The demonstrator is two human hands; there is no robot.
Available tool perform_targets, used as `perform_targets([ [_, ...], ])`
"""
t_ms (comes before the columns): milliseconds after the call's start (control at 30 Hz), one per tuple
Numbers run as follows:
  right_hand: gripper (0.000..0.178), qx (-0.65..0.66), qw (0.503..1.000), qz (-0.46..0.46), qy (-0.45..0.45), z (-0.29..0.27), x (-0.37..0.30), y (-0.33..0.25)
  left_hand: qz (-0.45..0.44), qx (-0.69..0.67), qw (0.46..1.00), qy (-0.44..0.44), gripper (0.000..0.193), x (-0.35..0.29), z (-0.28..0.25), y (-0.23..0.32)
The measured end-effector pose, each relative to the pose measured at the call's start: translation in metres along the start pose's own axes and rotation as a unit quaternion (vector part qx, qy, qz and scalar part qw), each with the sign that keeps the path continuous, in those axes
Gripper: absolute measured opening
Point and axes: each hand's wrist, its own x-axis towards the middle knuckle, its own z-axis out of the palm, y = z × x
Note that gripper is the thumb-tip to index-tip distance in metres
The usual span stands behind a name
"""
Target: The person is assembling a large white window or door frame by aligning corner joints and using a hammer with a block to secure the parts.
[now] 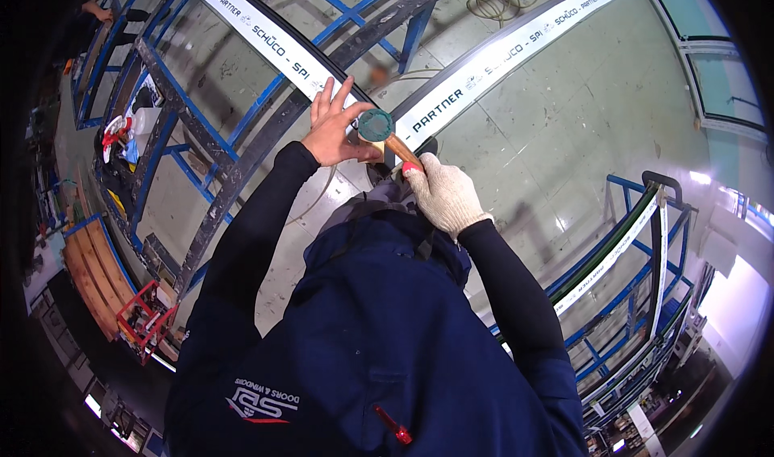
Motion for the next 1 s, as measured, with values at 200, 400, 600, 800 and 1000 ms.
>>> perform_targets([
  [200, 0.039, -0.025, 1.0, 0.005, -0.001, 0.001, 0.001, 0.0, -0.265, -0.17, 0.926, 0.209, 0.145, -0.037, 0.03, 0.036],
  [400, 0.042, -0.016, 1.0, 0.004, 0.001, 0.003, -0.001, -0.001, -0.358, -0.633, 0.668, 0.16, 0.101, -0.043, 0.055, 0.057],
  [600, 0.044, 0.032, 0.999, 0.015, -0.002, -0.008, -0.002, -0.012, -0.36, -0.656, 0.637, 0.186, 0.079, -0.041, 0.065, 0.061],
  [800, 0.044, 0.011, 1.0, 0.015, -0.008, -0.008, 0.001, -0.006, -0.31, -0.753, 0.558, 0.16, 0.046, -0.034, 0.067, 0.063],
  [1000, 0.043, -0.014, 1.0, 0.016, 0.008, 0.0, -0.001, -0.006, -0.31, -0.734, 0.581, 0.165, 0.045, -0.034, 0.069, 0.063],
])
